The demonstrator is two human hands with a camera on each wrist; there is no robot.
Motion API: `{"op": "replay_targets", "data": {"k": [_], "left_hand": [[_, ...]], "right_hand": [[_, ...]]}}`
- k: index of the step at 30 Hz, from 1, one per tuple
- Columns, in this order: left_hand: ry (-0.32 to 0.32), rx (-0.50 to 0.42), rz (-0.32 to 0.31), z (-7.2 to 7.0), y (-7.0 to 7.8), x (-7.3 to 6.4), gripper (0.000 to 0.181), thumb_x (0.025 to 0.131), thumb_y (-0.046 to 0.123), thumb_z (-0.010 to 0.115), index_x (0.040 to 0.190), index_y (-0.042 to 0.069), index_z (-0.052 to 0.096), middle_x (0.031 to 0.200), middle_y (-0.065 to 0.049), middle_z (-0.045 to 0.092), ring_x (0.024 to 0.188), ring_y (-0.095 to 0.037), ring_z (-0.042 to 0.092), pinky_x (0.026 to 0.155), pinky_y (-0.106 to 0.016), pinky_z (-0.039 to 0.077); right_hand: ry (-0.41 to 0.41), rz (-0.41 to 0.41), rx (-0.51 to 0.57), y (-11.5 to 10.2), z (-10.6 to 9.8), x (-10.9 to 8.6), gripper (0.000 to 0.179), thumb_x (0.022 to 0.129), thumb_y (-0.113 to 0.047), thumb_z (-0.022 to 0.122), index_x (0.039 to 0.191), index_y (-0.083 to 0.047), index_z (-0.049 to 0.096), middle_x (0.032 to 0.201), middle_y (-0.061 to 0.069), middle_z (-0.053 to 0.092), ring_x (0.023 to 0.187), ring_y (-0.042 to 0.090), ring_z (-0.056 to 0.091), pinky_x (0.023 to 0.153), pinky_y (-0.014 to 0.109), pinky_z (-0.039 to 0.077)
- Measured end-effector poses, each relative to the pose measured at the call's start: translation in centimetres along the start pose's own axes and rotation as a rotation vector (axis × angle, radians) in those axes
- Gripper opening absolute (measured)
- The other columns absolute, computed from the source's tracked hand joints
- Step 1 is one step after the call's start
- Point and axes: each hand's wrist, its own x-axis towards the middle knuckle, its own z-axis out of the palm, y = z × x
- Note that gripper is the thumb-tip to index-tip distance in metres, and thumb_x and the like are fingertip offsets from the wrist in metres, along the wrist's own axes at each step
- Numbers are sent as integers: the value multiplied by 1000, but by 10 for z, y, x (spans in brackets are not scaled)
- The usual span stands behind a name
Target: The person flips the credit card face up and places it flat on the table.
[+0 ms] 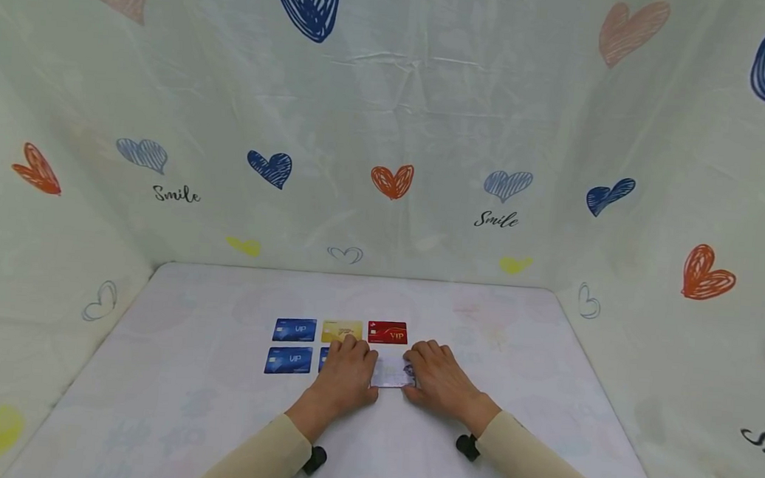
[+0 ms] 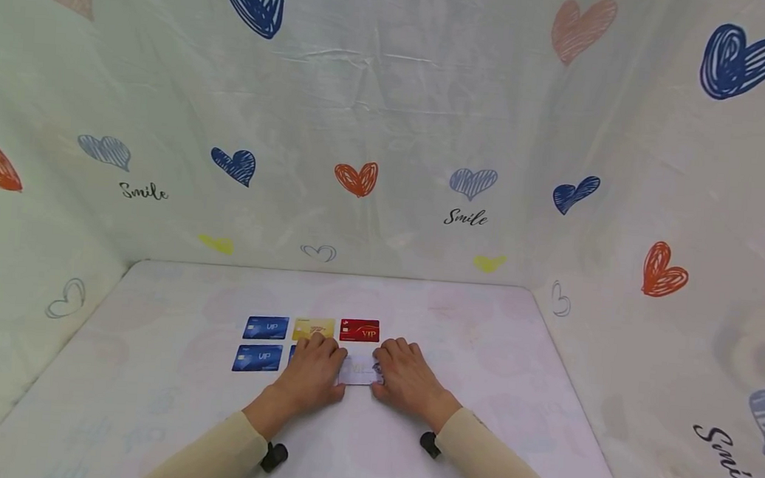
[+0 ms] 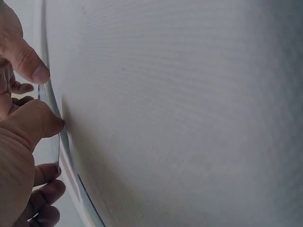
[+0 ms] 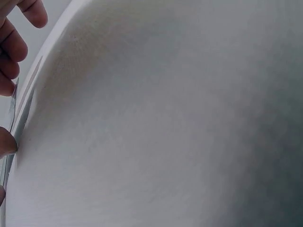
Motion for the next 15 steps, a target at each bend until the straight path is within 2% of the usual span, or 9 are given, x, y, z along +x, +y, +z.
{"op": "replay_targets", "data": {"k": [5, 11, 15], "left_hand": [[-28, 4, 9, 0, 4, -6, 61, 89, 44, 80, 138, 9, 67, 133, -8, 66, 126, -29, 52, 108, -49, 44], [-56, 11, 78, 0, 13, -23, 56, 96, 41, 72, 142, 10, 65, 145, -6, 63, 139, -28, 52, 118, -50, 43], [-117, -25, 113, -3, 18, -31, 62, 98, 48, 68, 149, 13, 59, 156, -3, 57, 148, -26, 48, 123, -50, 39]], "right_hand": [[-31, 13, -34, -3, 0, -2, 54, 93, -43, 78, 132, -9, 65, 129, 5, 64, 115, 23, 56, 94, 41, 48], [-66, -26, -95, -9, -2, -13, 52, 97, -40, 75, 138, -10, 65, 135, 4, 67, 122, 24, 61, 101, 45, 53], [-99, -60, -106, -14, -4, -19, 52, 100, -39, 71, 142, -10, 64, 140, 4, 66, 129, 24, 61, 108, 50, 51]]}}
